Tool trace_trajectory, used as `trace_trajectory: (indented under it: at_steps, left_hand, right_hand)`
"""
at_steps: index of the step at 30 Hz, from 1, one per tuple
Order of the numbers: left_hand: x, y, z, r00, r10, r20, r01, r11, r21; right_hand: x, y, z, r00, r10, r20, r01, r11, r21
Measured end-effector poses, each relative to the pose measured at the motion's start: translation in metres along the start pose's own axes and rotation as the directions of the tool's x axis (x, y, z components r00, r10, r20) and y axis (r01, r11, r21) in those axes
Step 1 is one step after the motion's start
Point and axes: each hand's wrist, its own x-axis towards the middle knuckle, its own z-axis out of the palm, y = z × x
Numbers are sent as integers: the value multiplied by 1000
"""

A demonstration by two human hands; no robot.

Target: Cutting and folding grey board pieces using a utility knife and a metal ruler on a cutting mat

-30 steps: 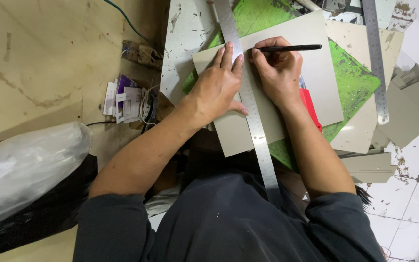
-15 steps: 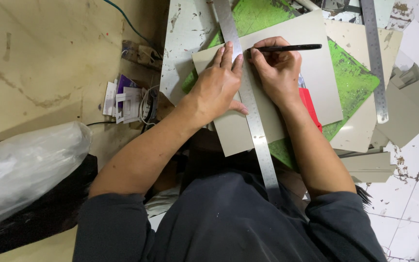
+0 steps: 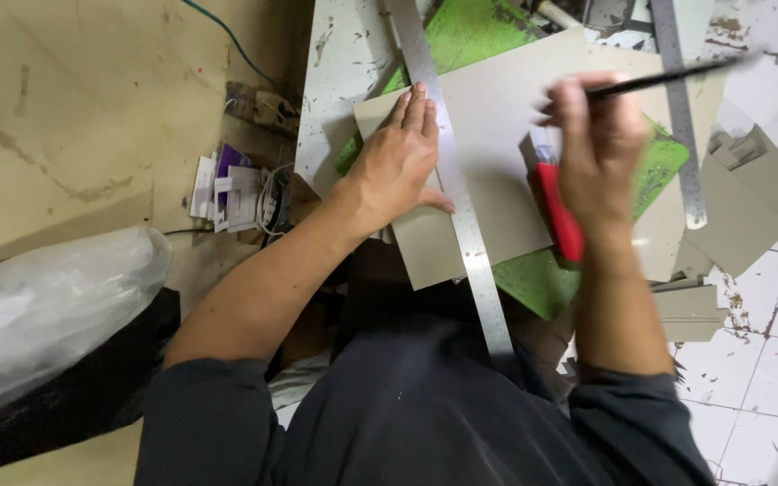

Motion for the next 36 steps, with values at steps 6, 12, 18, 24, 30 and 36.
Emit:
trace_trajectory:
  at_steps: [6,12,18,24,30,36]
  left_hand:
    - [-5,0,-5,999,-25,22,24,999,47]
    - [0,1,11,997,-67,-23,68,996,66]
    - [-1,1,10,995,-96,9,96,994,-43]
    - [-4,0,5,997,-71,-35,67,993,-95]
    - [-6,3,-9,985,-149,82,158,982,-104]
    - [-5,3,-10,985,-148,87,156,983,-92]
  right_hand:
    - [-25,75,-114,893,431,-127,-425,721,-547]
    - [25,148,-121,850,525,53,-261,506,-822]
    - [78,175,-92,882,470,24,-214,447,-868]
    - [-22,54,-73,990,-50,134,127,739,-662]
    - [-205,-27,-23,968,-46,246,181,809,-559]
    - [-246,-16,9,981,-76,180,160,840,-518]
